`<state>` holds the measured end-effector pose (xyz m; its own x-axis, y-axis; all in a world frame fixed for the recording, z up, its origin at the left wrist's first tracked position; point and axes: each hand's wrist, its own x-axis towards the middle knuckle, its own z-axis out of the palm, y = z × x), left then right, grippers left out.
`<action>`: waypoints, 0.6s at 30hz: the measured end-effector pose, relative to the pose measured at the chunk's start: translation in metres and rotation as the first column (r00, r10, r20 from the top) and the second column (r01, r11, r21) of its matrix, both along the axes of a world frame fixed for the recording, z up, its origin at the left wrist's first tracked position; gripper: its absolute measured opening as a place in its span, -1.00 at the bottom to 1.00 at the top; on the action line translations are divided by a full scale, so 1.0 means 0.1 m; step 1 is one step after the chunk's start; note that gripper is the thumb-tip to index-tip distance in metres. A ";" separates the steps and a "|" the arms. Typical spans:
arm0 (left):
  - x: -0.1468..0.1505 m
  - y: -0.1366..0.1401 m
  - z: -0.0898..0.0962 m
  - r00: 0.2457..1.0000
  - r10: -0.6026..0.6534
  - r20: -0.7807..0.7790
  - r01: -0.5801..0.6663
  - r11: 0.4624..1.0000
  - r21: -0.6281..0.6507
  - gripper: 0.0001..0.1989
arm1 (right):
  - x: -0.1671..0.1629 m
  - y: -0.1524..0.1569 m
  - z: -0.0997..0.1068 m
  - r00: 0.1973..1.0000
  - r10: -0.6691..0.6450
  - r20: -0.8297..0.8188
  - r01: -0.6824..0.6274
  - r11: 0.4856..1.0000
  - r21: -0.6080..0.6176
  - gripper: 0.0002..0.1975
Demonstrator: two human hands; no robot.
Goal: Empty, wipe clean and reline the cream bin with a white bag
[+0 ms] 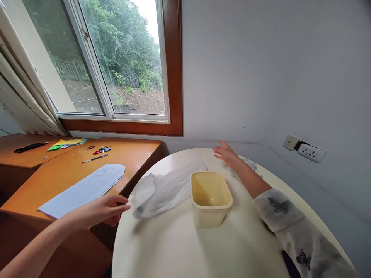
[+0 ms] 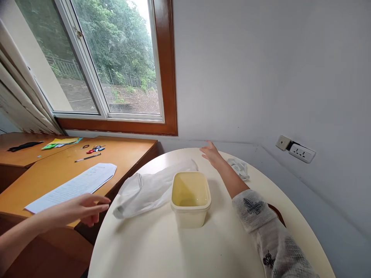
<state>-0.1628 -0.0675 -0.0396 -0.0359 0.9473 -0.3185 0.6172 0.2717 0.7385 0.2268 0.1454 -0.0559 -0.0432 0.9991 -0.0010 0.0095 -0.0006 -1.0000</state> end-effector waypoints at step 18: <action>0.77 1.16 -1.06 0.573 -0.436 -0.693 0.644 0.763 0.053 -0.22 | 1.15 -0.47 0.02 0.963 -0.271 0.012 0.265 0.950 0.167 -0.51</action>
